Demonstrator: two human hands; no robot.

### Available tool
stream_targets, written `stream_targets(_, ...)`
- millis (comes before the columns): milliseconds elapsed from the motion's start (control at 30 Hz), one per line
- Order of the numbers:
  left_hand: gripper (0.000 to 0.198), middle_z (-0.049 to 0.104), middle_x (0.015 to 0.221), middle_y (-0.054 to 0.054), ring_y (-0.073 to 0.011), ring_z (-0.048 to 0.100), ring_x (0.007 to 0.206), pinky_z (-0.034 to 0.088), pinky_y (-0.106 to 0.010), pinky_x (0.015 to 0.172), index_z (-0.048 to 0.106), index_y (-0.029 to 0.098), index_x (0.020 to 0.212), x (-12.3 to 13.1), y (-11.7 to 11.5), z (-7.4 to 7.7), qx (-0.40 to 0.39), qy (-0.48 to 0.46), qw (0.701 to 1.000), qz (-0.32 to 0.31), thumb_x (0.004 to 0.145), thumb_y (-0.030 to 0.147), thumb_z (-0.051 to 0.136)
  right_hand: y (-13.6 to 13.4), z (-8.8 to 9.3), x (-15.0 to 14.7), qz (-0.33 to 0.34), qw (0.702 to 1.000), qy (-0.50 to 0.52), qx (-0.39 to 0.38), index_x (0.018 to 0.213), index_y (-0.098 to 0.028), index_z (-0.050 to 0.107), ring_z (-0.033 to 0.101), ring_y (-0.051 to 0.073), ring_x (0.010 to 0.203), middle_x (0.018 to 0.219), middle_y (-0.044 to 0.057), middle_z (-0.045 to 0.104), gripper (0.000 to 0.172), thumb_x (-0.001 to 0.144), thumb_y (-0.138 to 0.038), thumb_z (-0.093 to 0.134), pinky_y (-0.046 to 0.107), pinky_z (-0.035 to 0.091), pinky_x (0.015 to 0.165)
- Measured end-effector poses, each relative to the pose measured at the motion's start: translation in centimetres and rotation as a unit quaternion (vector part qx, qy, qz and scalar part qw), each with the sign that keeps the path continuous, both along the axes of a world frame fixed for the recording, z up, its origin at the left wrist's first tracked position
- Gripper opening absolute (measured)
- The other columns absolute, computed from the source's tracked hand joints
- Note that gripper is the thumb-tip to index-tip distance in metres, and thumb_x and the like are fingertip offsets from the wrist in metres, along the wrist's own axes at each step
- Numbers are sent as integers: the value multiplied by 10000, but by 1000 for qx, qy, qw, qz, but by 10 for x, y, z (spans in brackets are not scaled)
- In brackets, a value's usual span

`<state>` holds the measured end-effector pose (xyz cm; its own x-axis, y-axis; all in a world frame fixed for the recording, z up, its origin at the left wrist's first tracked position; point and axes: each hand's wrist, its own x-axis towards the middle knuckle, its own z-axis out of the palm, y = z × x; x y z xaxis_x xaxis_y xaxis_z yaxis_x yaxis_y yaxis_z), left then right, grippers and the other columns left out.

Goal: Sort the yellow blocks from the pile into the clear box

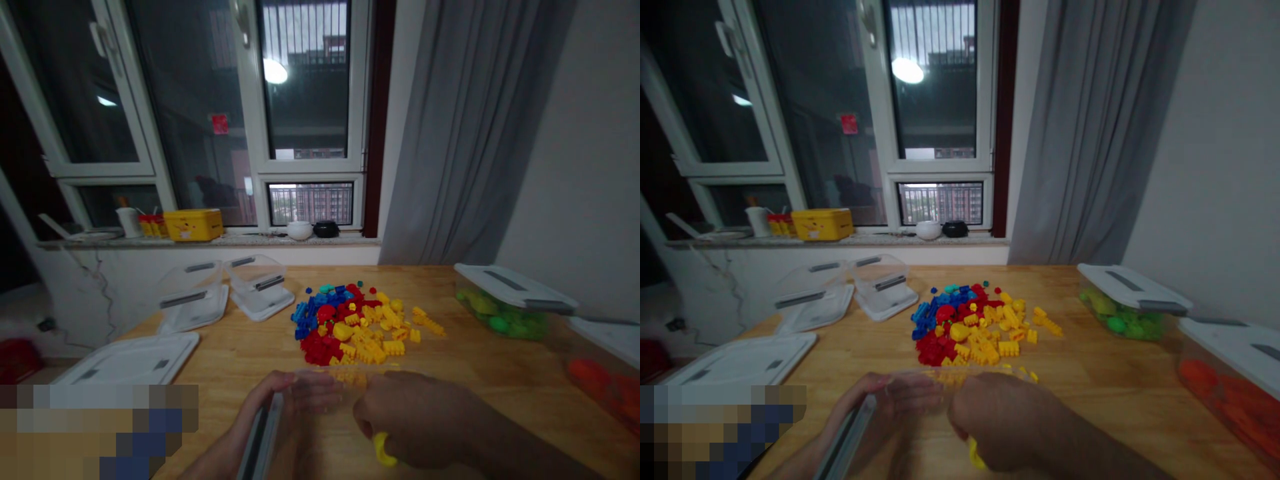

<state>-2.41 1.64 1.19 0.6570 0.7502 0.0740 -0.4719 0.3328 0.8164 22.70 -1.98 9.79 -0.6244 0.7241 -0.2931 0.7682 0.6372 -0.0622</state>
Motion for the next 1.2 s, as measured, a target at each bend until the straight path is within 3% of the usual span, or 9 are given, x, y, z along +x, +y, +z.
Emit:
stream_targets(233, 569, 734, 1367, -193, -456, 624, 1333, 354, -551, 1214, 721, 87, 1352, -2, 0, 11, -11, 12, 1000, -7, 888, 375, 560, 2, -1, -4, -22, 999, -24, -10, 1076, -204, 810, 773, 331, 956, 1073, 152, 817, 362, 746, -137, 679, 327, 510, 684)
stream_targets(467, 532, 758, 1319, -205, -442, 631, 1325, 327, -542, 1231, 759, 70, 1284, -2, 1, 8, -10, 16, 1000, 5, 897, 374, 557, 4, -3, -8, -24, 999, -38, -2, 1048, -166, 816, 781, 327, 944, 1051, 175, 822, 334, 749, -123, 673, 340, 540, 700)
stream_targets(833, 452, 819, 1174, -169, -419, 621, 1343, 307, -525, 1253, 840, 106, 1066, 0, -1, 2, 7, 19, 999, 41, 902, 396, 535, 7, -11, -5, 13, 1000, -5, 10, 1049, -206, 769, 783, 327, 920, 1043, 135, 818, 352, 738, -146, 616, 290, 369, 587)
stream_targets(1000, 484, 799, 1236, -178, -410, 657, 1294, 334, -528, 1229, 826, 88, 1133, -2, 1, 2, 13, 27, 999, 30, 927, 402, 521, 1, 12, -5, -14, 997, 68, 29, 1019, -201, 748, 750, 254, 843, 998, 106, 811, 250, 819, -206, 598, 275, 310, 570)
stream_targets(1100, 514, 768, 1299, -201, -409, 682, 1250, 381, -531, 1187, 796, 55, 1204, -6, 7, -1, 20, 19, 1000, 7, 926, 392, 526, -2, 39, 8, -12, 983, 179, 41, 1009, -231, 741, 711, 202, 843, 983, 49, 796, 194, 912, -311, 594, 262, 367, 619)
stream_targets(1200, 564, 739, 1344, -224, -417, 655, 1297, 377, -522, 1193, 760, 21, 1260, -10, 15, -6, 21, 10, 999, -28, 915, 413, 547, 7, 63, 33, -53, 952, 290, 81, 1034, -225, 747, 693, 174, 863, 976, 32, 784, 266, 990, -416, 568, 262, 452, 720)
